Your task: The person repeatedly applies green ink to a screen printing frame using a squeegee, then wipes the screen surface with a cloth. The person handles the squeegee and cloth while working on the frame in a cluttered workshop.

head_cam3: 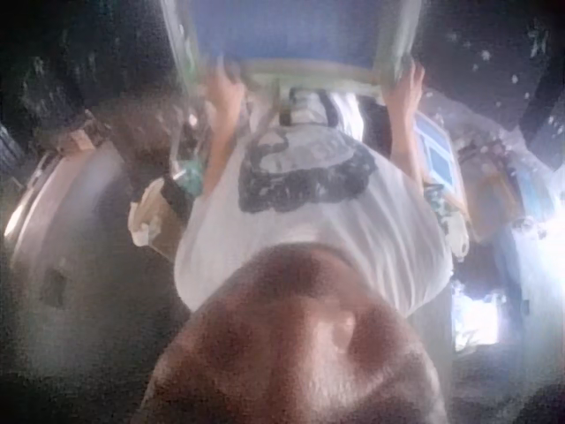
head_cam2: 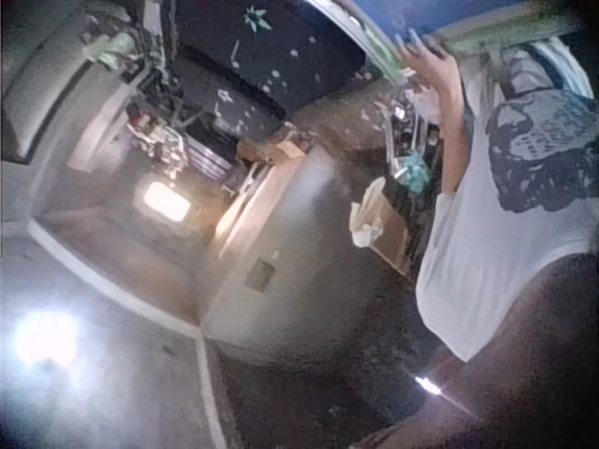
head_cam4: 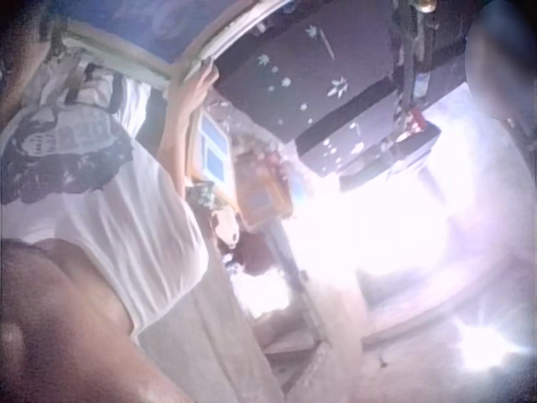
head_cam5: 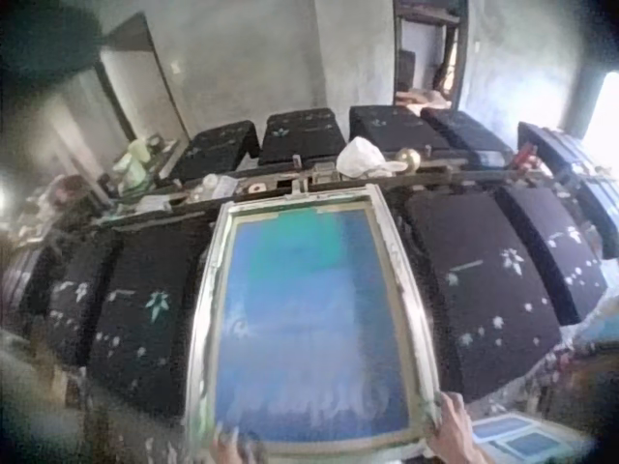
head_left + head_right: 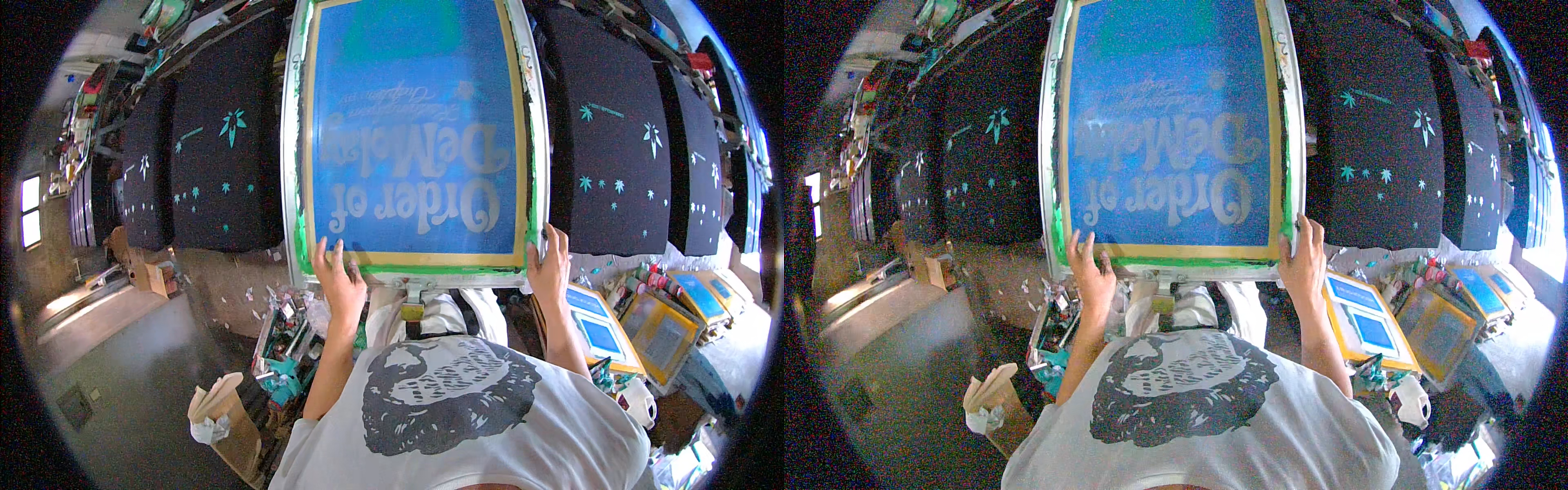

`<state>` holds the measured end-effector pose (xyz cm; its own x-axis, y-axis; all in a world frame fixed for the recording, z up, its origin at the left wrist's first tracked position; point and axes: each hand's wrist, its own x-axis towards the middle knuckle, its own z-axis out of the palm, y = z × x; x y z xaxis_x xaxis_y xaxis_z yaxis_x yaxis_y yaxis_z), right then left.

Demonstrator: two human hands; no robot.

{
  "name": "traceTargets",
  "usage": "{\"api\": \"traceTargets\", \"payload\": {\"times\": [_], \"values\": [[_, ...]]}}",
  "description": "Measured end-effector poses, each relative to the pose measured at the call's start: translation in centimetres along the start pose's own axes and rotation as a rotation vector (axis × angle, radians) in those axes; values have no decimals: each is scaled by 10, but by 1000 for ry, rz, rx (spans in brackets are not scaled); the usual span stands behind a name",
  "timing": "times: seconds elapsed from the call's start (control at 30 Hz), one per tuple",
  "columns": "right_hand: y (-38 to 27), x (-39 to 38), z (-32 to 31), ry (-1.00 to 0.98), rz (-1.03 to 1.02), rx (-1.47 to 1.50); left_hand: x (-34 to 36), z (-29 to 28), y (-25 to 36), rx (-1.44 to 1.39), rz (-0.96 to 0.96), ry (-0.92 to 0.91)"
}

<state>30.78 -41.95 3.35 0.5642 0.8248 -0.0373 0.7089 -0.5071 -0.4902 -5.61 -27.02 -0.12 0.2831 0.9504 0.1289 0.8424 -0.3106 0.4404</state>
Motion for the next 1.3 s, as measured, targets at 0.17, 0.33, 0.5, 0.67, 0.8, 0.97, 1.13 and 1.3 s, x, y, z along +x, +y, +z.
{"api": "traceTargets", "payload": {"times": [0.17, 0.33, 0.5, 0.67, 0.8, 0.97, 1.13, 1.3], "values": [[-20, -10, -1, -7, 21, 31, -3, -6, -12, -49, -9, 39], [-50, -26, -5, -13, -8, 44, 7, -9, -21, -167, 60, 130], [-98, -41, 10, 23, -187, 44, -14, -32, -46, -267, 164, 239], [-177, -70, 38, -79, -271, 118, -54, -78, -84, -320, 78, 225], [-236, -96, 69, -248, -381, 144, -87, -107, -132, -300, -24, 316], [-289, -122, 112, -340, -645, 86, -121, -145, -179, -314, -83, 420], [-346, -141, 143, -442, -780, 181, -154, -168, -214, -185, -100, 526], [-397, -154, 161, -640, -892, 183, -185, -202, -227, -213, -231, 489]]}}
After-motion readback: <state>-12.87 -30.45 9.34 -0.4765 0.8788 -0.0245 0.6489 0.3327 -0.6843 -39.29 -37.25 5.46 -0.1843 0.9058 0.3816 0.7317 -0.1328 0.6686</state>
